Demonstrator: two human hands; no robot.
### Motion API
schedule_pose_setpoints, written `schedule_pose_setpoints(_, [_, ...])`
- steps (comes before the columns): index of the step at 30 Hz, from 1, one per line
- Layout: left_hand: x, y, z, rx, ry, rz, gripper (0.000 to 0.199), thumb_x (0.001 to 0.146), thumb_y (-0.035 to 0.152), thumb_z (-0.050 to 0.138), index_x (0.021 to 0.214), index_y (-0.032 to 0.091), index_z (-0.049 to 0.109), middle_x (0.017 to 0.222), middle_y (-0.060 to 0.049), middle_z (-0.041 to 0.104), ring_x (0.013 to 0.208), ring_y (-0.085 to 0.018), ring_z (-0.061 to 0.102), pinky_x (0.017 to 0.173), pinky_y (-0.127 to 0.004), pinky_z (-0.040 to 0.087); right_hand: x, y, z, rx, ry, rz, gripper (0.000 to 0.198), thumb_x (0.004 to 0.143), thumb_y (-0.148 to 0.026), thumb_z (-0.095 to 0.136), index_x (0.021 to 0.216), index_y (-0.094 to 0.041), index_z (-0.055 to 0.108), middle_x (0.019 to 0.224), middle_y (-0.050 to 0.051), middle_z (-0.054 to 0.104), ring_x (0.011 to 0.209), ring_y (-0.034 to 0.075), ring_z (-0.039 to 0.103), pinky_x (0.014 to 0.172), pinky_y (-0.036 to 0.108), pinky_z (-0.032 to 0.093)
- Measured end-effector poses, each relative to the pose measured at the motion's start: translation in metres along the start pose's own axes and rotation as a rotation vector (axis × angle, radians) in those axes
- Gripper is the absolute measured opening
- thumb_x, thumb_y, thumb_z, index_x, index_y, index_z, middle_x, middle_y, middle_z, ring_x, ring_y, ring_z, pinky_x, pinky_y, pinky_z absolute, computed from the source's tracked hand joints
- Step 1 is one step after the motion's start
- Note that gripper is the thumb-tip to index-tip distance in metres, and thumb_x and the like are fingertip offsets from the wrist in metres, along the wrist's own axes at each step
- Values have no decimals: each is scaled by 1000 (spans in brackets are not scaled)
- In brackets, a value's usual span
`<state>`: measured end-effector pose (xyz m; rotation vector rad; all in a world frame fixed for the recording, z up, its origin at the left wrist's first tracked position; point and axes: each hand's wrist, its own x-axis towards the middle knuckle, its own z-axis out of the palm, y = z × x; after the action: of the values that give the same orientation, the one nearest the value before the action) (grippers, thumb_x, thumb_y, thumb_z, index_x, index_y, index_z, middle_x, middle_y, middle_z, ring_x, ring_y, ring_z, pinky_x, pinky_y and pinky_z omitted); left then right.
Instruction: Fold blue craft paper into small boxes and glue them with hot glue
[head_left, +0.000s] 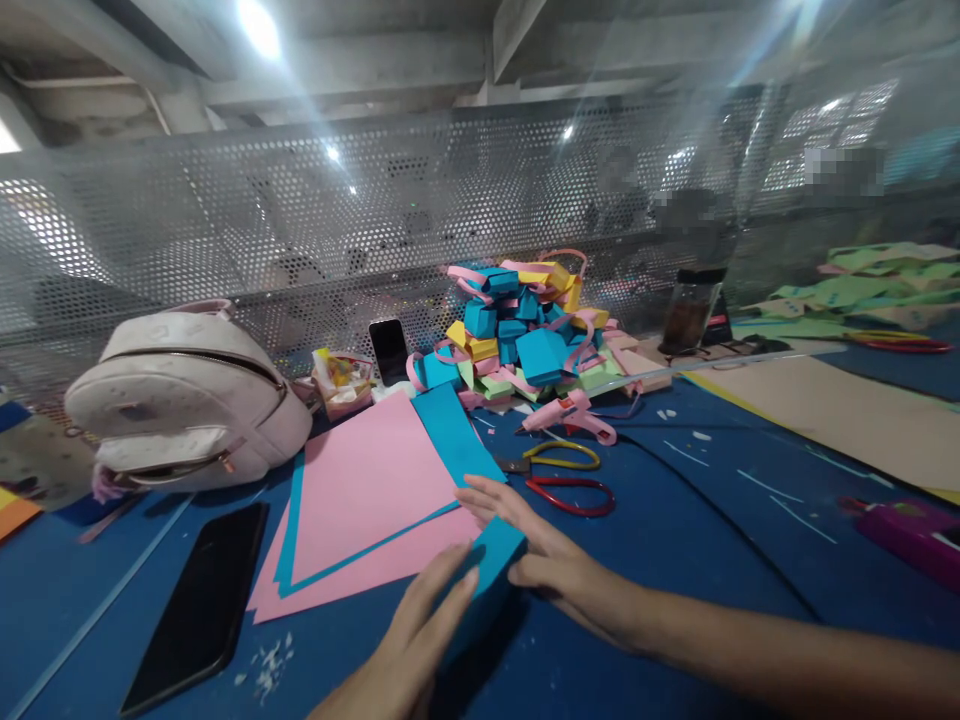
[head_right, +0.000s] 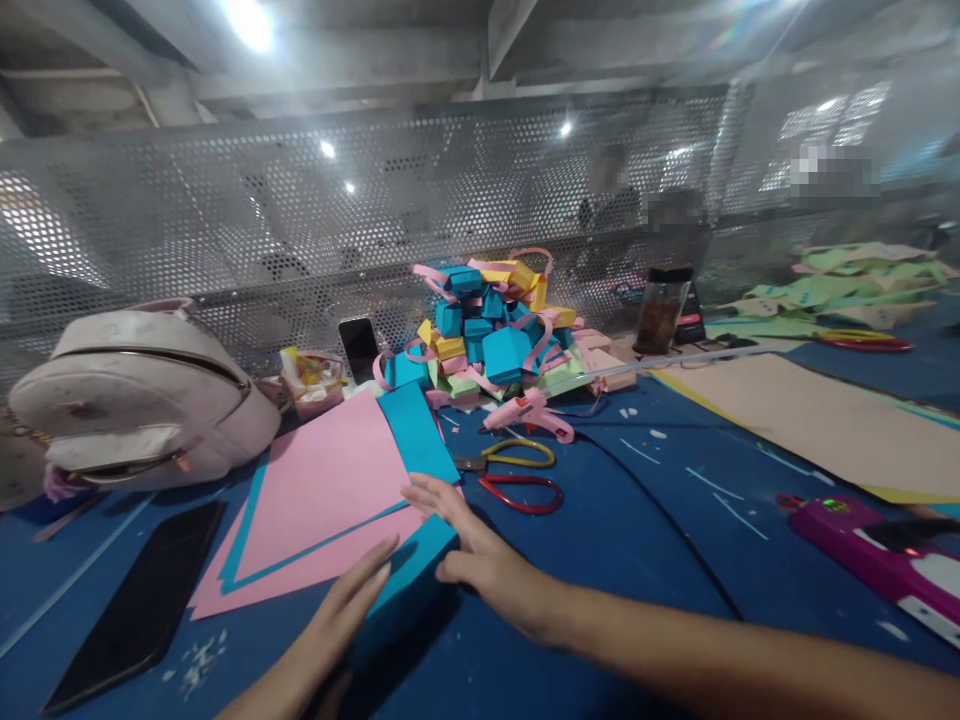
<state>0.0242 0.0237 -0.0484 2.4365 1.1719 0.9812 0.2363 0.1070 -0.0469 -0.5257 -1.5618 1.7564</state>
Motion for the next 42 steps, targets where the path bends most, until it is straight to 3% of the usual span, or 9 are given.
schedule_pose_setpoints(4, [-3, 1, -8, -98, -79, 105, 43, 103, 32, 31, 145, 42, 39, 142, -7, 57, 137, -25, 47, 103, -46, 51, 0, 3, 1, -18, 41, -115, 65, 77, -12, 52, 139, -27, 41, 146, 8, 48, 139, 22, 39, 117, 48, 25])
schedule_pose_setpoints(10, [-4, -4, -12, 39, -84, 264, 46, 101, 47, 28, 143, 37, 44, 136, -9, 62, 136, -24, 48, 108, -44, 46, -7, -9, 8, -137, -129, -78, 52, 94, -22, 51, 145, -26, 38, 148, 10, 48, 139, 23, 42, 116, 49, 29])
schedule_pose_setpoints(19, [-3, -4, -21, 323, -196, 402, 44, 104, 34, 31, 147, 32, 39, 145, -6, 55, 139, -21, 44, 114, -42, 38, -8, -11, 8, -113, -206, -87, 53, 97, -28, 55, 147, -28, 36, 152, 10, 42, 142, 22, 38, 117, 48, 29])
schedule_pose_setpoints(27, [-7, -2, -21, 316, -132, 268, 67, 97, 60, 25, 152, 24, 31, 154, -11, 42, 143, -26, 37, 114, -44, 37, -6, -5, 8, -124, -124, -175, 47, 94, -28, 59, 139, -25, 45, 145, 14, 49, 139, 24, 41, 115, 50, 31])
schedule_pose_setpoints(38, [-7, -11, -22, 344, -262, 365, 64, 98, 57, 27, 153, 23, 29, 156, -9, 39, 146, -25, 32, 118, -43, 28, -10, -3, 8, -185, -118, -160, 43, 93, -12, 52, 135, -25, 51, 137, 8, 56, 132, 22, 51, 111, 42, 39])
schedule_pose_setpoints(42, [-7, 1, -26, 196, -242, 233, 59, 98, 57, 28, 151, 30, 33, 156, -5, 40, 145, -25, 33, 119, -44, 27, -11, -5, 9, -217, -106, -177, 45, 90, -10, 53, 132, -24, 53, 134, 8, 56, 129, 22, 53, 110, 40, 39])
